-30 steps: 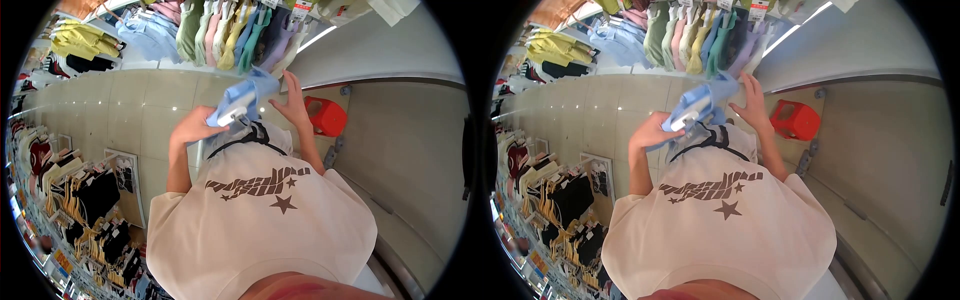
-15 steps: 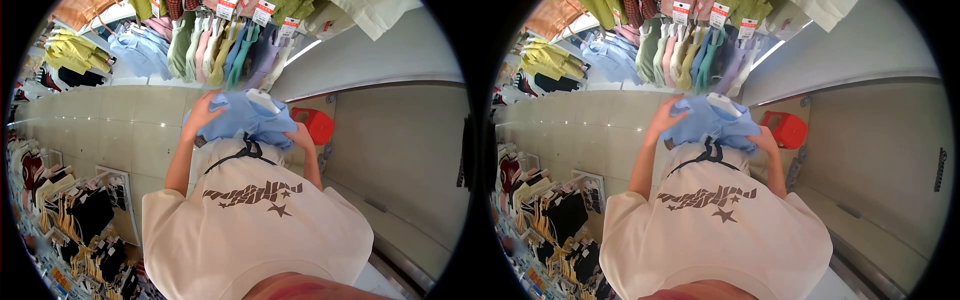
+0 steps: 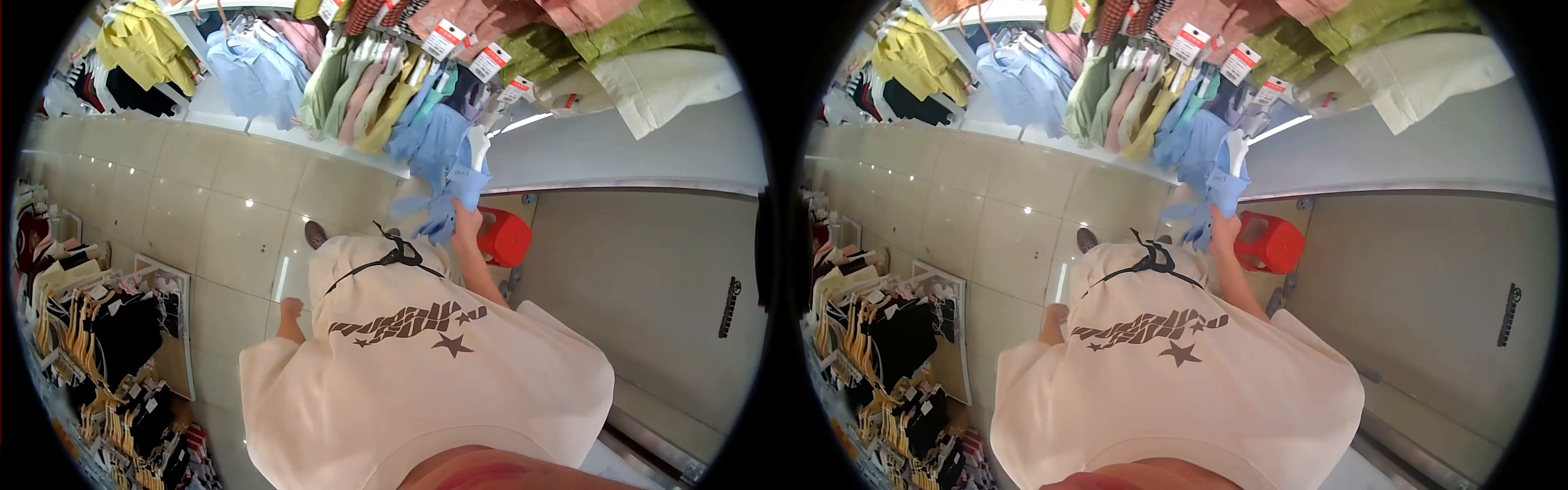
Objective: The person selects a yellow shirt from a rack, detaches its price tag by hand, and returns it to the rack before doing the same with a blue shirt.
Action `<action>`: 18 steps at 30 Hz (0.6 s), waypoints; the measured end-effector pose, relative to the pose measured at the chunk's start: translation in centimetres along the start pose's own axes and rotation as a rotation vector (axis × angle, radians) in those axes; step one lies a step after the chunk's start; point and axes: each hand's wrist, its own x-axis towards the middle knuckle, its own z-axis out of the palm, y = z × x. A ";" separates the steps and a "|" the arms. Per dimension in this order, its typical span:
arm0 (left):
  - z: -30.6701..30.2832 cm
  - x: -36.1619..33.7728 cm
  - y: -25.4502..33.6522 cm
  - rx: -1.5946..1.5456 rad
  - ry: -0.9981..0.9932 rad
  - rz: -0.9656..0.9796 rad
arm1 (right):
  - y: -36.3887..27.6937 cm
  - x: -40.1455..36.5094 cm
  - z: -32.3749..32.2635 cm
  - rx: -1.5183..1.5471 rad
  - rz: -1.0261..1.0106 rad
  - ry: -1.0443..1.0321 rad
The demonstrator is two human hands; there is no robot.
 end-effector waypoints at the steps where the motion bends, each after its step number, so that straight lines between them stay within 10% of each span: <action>1: 1.7 -1.1 -0.4 0.186 0.123 0.074 | -0.6 -0.4 1.5 0.025 0.009 0.021; 4: 5.0 -3.9 0.8 -1.112 0.334 -0.335 | 1.0 3.5 4.4 -0.044 -0.075 0.101; 11: 2.3 -0.2 -0.2 -0.937 0.390 -0.216 | -6.2 8.6 13.1 -0.120 -0.170 0.196; 18: -8.9 3.1 -6.1 -0.811 0.741 -0.047 | 2.2 20.0 16.0 -0.216 -0.311 0.199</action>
